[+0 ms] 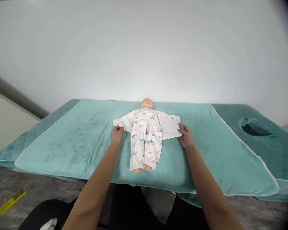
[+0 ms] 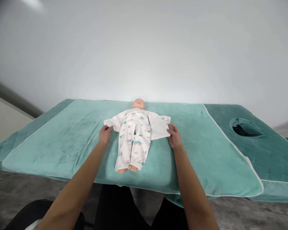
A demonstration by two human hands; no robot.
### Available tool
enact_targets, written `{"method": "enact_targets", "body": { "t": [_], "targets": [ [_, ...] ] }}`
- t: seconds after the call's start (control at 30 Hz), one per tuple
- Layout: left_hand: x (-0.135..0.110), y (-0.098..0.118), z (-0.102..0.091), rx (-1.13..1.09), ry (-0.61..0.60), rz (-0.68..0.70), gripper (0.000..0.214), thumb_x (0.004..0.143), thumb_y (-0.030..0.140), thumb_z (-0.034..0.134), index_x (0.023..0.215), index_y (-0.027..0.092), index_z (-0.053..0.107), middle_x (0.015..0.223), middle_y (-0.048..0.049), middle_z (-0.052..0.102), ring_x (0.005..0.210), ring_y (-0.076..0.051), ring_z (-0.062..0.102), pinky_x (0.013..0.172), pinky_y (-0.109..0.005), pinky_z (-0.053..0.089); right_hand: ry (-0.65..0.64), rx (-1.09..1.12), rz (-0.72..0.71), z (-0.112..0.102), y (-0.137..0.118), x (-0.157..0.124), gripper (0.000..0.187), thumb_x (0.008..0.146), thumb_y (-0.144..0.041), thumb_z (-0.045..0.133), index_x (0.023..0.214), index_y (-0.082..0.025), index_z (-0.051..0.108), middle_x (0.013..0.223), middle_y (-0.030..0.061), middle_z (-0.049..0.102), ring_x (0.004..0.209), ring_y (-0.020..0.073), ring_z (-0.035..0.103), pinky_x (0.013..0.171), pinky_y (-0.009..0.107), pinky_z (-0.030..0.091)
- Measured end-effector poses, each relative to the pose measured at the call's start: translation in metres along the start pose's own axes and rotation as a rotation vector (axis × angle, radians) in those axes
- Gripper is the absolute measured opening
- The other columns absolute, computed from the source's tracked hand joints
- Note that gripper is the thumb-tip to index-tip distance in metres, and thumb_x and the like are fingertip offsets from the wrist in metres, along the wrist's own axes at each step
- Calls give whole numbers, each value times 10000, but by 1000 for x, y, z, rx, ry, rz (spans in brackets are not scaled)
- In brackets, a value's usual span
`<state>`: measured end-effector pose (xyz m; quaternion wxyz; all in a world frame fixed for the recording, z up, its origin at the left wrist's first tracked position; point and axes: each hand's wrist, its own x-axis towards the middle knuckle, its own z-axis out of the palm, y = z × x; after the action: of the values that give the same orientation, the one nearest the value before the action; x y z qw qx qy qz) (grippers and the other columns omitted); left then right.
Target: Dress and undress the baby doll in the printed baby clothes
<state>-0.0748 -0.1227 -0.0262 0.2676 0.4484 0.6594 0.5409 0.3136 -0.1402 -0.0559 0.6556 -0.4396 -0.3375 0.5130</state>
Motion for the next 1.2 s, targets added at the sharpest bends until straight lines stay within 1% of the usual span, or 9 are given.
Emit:
{"method": "enact_targets", "body": {
  "t": [0.23,0.43,0.5,0.57,0.73,0.83,0.97,1.1,1.2],
  "targets": [
    [-8,47,5,-134,-30,262,271,896,485,540,1014,246,488,961,-26,611,908,-177,594,814,-302,501,-56,81,92,-5,1,4,478,605,-325,816,1040,-246,636,973,1,742,717,157,652,608,289,527],
    [-62,74,30,449,-685,799,190,933,351,518,797,228,569,858,-61,631,903,-243,583,855,-388,452,-30,188,125,-6,3,4,462,595,-262,843,1020,-236,664,964,-18,745,719,127,644,608,244,526],
    [-71,80,33,522,-761,917,221,949,331,496,774,218,570,855,-59,636,905,-237,584,856,-387,440,-28,190,125,-4,2,3,466,600,-267,850,1029,-239,672,949,-26,748,713,123,646,613,235,528],
    [-68,83,33,503,-658,864,252,971,341,468,779,213,571,847,-48,634,858,-210,582,811,-353,444,-45,171,139,-2,1,2,466,629,-314,847,1060,-252,682,959,-32,755,736,124,660,644,233,540],
    [-25,82,45,475,-249,455,249,950,448,542,1029,220,607,959,-30,661,852,-178,604,771,-303,442,-159,57,301,11,-8,10,339,704,-417,817,961,-216,725,901,57,769,812,210,707,706,308,573],
    [-1,84,64,561,-273,253,442,888,573,601,1167,232,575,1045,-46,687,930,-212,640,788,-319,437,-180,10,339,36,-25,18,297,693,-347,821,927,-197,716,859,70,760,799,229,704,683,318,566],
    [18,91,84,625,-315,149,459,899,549,572,1202,204,580,1128,-108,704,1055,-283,647,829,-363,446,-125,29,104,103,-46,24,283,748,-429,724,941,-228,672,920,16,749,934,233,698,828,342,563],
    [25,94,84,497,-322,178,263,914,314,544,1115,182,650,1072,-104,724,1037,-257,654,869,-354,462,-420,-320,-100,165,-39,20,137,806,-377,641,814,-246,606,984,0,735,1188,271,637,1044,433,472],
    [18,97,73,287,-427,254,211,907,255,526,1034,192,682,972,-52,722,920,-197,655,847,-314,483,-674,-753,-342,174,-21,7,56,831,-295,634,840,-244,613,1191,34,704,1442,290,429,1187,516,313]
  ]
}}
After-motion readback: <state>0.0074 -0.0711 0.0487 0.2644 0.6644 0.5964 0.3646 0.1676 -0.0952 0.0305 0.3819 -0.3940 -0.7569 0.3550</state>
